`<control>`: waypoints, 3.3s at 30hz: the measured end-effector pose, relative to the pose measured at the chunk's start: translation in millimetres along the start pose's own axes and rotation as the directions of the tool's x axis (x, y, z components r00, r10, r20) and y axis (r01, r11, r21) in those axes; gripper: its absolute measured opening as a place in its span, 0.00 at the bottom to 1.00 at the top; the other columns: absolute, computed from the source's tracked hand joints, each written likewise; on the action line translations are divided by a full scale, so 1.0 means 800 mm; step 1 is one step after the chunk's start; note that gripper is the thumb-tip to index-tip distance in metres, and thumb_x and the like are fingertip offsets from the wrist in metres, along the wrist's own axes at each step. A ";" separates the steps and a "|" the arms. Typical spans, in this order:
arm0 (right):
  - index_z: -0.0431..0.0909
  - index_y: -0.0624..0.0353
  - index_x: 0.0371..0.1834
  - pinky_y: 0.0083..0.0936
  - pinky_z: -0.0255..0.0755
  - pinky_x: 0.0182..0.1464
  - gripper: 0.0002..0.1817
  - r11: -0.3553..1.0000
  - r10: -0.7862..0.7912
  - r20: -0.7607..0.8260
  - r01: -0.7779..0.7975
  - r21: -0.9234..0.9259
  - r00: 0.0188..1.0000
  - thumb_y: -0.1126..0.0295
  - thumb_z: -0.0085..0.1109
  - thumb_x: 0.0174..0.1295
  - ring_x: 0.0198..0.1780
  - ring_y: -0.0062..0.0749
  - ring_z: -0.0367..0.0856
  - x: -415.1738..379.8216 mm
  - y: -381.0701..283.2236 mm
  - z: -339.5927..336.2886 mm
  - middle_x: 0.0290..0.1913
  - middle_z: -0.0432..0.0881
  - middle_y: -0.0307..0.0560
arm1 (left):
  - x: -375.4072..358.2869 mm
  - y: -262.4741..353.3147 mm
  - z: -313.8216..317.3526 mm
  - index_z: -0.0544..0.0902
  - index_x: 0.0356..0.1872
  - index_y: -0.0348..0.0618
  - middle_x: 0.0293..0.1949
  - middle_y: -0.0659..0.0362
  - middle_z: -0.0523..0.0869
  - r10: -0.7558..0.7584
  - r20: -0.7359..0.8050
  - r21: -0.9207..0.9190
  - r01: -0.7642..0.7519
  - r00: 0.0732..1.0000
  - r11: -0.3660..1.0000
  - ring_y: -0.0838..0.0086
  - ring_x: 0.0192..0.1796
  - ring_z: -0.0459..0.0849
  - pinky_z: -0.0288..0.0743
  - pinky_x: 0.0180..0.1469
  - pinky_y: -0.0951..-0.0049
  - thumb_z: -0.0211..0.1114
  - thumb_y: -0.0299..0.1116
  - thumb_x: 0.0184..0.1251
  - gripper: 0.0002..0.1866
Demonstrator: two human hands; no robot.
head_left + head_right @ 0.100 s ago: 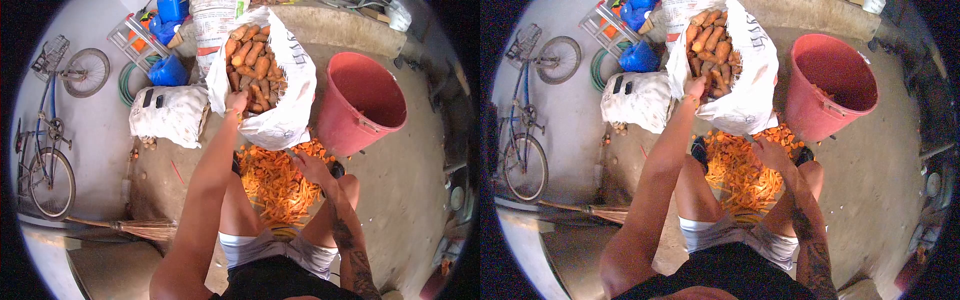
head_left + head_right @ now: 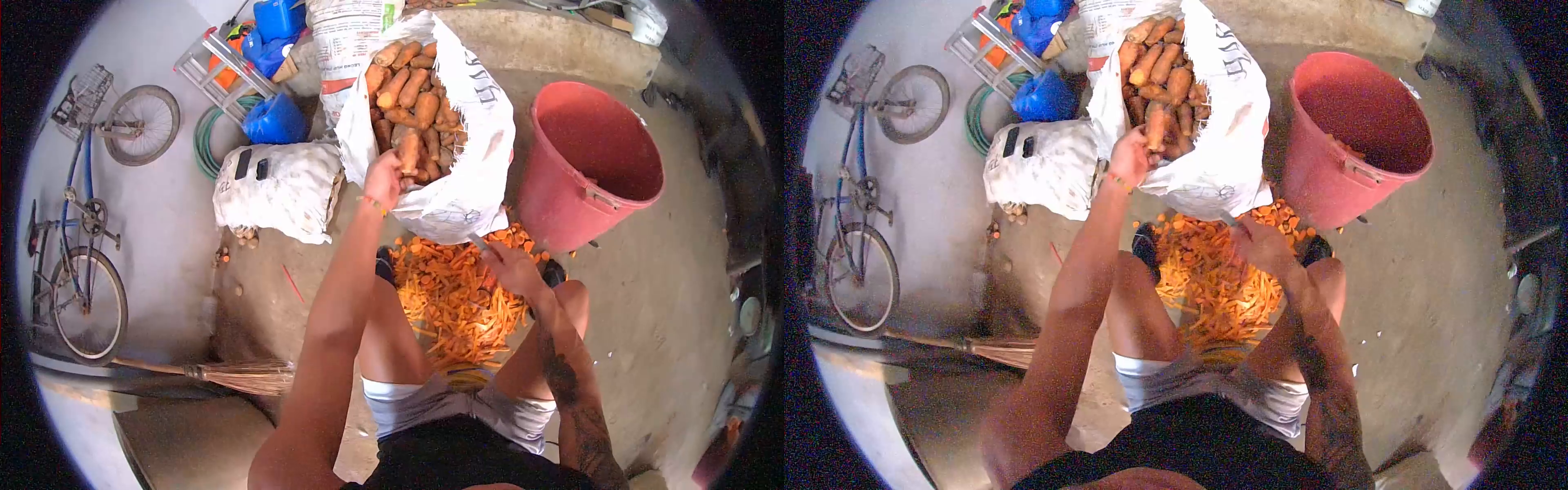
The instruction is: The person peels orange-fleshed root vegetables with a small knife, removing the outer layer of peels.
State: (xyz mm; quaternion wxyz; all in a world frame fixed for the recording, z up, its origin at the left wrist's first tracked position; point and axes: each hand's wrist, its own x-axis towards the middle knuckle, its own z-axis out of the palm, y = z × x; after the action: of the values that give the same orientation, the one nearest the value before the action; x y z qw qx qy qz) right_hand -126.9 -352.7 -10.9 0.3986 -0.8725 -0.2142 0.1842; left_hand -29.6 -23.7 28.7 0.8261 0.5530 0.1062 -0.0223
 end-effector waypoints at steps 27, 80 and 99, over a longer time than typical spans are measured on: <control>0.74 0.64 0.51 0.30 0.79 0.38 0.23 0.988 -0.001 -0.106 0.017 0.151 0.994 0.64 0.74 0.58 0.37 0.28 0.84 -0.006 -0.034 0.034 0.36 0.83 0.47 | -0.231 -0.187 0.050 0.82 0.51 0.46 0.39 0.63 0.86 -0.313 0.004 -0.138 0.310 0.950 0.941 0.75 0.37 0.84 0.77 0.43 0.67 0.50 0.48 0.77 0.20; 0.75 0.64 0.49 0.32 0.78 0.39 0.21 0.987 -0.142 -0.353 0.158 0.017 0.925 0.63 0.72 0.62 0.36 0.30 0.84 -0.008 -0.022 0.043 0.32 0.83 0.46 | -0.207 -0.225 0.019 0.80 0.50 0.44 0.38 0.60 0.84 -0.152 0.146 -0.379 0.197 0.978 0.904 0.73 0.38 0.82 0.77 0.41 0.65 0.55 0.48 0.78 0.17; 0.76 0.57 0.57 0.37 0.80 0.43 0.25 0.962 -0.057 -0.421 0.163 0.220 0.905 0.65 0.72 0.58 0.39 0.42 0.87 0.019 0.019 0.060 0.36 0.86 0.51 | -0.223 -0.198 0.029 0.80 0.53 0.46 0.32 0.66 0.81 -0.189 0.236 -0.245 0.246 0.953 0.938 0.80 0.26 0.74 0.65 0.30 0.78 0.54 0.54 0.78 0.22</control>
State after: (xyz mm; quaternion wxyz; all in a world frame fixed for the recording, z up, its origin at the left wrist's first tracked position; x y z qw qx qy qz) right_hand -134.4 -324.2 -54.0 0.5514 -0.8207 -0.1499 -0.0005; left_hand -224.9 -121.1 -71.2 0.8931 0.4136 0.0816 -0.1571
